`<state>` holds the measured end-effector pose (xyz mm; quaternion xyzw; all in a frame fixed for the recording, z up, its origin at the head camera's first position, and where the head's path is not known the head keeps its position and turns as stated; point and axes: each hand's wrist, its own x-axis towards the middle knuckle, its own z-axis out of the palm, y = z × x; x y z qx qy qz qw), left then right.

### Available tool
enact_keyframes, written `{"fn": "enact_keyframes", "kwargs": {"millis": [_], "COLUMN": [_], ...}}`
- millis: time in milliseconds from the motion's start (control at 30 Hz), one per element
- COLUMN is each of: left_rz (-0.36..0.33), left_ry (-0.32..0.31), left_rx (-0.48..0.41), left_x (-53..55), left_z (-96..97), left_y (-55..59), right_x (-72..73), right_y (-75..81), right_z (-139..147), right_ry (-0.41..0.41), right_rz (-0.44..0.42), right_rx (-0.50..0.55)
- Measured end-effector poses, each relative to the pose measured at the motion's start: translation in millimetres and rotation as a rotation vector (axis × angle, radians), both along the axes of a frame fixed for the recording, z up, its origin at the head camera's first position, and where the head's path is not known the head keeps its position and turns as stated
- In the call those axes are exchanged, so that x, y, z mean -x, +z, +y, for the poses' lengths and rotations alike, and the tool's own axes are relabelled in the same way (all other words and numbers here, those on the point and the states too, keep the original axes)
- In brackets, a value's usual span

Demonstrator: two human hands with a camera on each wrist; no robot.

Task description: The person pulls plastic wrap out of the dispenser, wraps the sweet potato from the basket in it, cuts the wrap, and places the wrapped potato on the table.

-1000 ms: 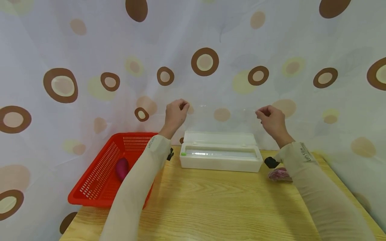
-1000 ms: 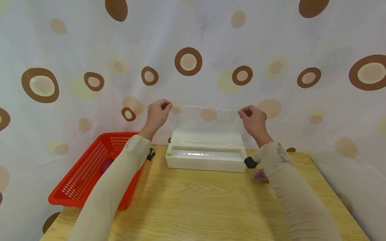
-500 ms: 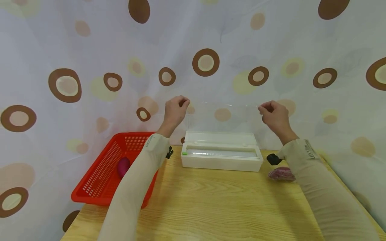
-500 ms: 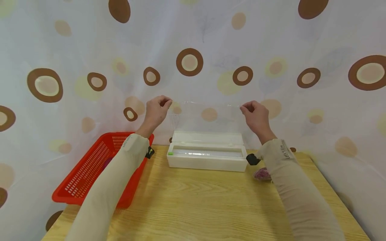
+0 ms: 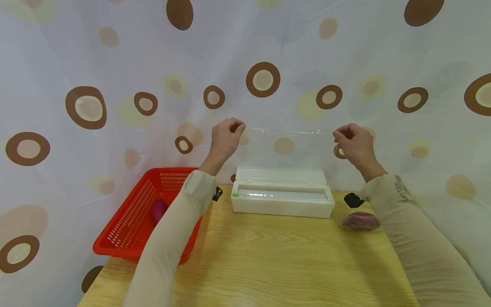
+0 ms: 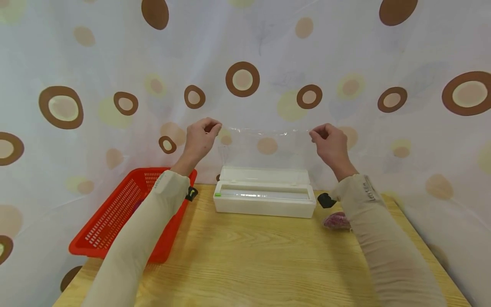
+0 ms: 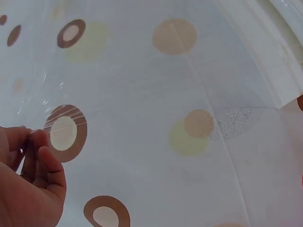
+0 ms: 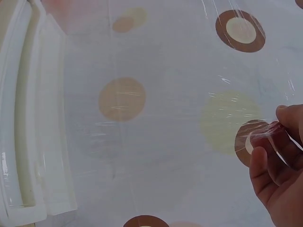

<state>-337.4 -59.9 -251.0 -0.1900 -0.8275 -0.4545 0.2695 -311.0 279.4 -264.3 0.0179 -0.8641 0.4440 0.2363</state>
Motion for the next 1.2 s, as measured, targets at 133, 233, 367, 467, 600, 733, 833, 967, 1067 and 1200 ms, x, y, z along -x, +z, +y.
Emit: {"fn": "enact_keyframes", "kwargs": {"millis": [133, 233, 367, 467, 600, 733, 833, 967, 1067, 1200], "left_rz": [-0.024, -0.044, -0.1, -0.189, -0.31, -0.404, -0.465, -0.536, -0.596, -0.64], "left_ry": [-0.041, -0.097, -0.228, -0.345, -0.498, -0.631, -0.729, -0.848, -0.905, -0.958], "left_rx": [-0.036, -0.05, -0.115, -0.183, -0.247, -0.24, -0.145, -0.015, 0.05, 0.146], "left_x": [-11.4, -26.0, -49.6, -67.4, -87.4, -101.9, -110.0, -120.9, -128.4, -135.3], "left_z": [-1.0, -4.6, -9.2, -10.6, -9.5, -9.8, -13.4, -19.2, -21.8, -23.6], "left_y": [-1.2, -6.6, -17.3, -25.7, -39.3, -54.1, -65.8, -87.1, -107.0, -132.1], "right_x": [-8.5, -18.2, -34.8, -47.1, -60.3, -72.0, -82.3, -97.7, -109.4, -126.1], "right_y": [-2.0, -8.1, -20.3, -28.1, -36.7, -45.8, -55.0, -70.8, -83.4, -102.6], "right_z": [3.5, 7.4, 13.5, 16.4, 20.5, 26.7, 30.1, 32.8, 34.8, 37.1], "right_ry": [0.025, 0.065, 0.132, 0.197, 0.275, 0.335, 0.371, 0.418, 0.469, 0.549], "right_rz": [0.035, 0.051, 0.074, 0.095, 0.116, 0.141, 0.145, 0.143, 0.145, 0.144], "right_rx": [-0.013, -0.029, -0.04, -0.021, 0.036, 0.082, 0.103, 0.11, 0.079, 0.008]}}
